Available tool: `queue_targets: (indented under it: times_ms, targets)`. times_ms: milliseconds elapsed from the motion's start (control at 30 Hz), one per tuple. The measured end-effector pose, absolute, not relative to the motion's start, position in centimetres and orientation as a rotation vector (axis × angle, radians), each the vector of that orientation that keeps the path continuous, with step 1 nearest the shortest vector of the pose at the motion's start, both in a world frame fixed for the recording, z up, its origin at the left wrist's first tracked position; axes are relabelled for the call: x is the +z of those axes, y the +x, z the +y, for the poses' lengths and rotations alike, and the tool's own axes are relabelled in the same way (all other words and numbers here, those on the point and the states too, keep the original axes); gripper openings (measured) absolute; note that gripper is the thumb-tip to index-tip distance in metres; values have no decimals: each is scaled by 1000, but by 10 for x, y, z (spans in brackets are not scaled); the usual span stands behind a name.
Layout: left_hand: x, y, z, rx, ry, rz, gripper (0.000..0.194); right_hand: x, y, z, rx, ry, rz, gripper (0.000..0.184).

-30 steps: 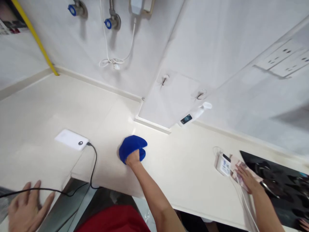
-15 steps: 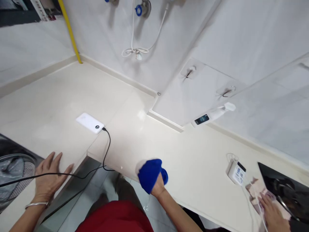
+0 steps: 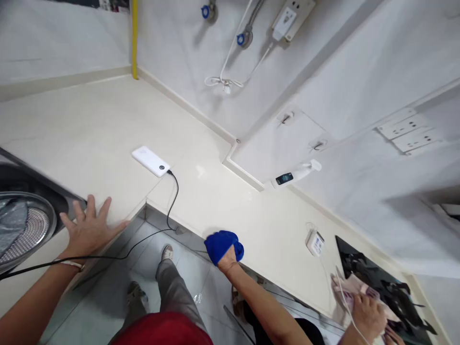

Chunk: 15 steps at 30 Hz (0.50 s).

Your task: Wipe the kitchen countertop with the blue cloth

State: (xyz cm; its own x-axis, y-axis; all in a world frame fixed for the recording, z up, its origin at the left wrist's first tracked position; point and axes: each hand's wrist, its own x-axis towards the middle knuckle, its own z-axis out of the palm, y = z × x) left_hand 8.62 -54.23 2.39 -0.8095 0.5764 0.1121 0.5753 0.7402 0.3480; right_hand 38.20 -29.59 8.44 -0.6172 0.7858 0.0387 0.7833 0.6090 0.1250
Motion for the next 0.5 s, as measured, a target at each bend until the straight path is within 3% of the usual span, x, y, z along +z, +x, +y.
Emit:
queue_targets:
  times_ms: [200, 500]
  targets:
    - [23, 98, -551, 648, 1118, 2930, 97, 69, 319, -306, 221, 1062, 2836, 43]
    - [28, 98, -548, 584, 1015, 2884, 98, 61, 235, -318, 203, 443, 2816, 12]
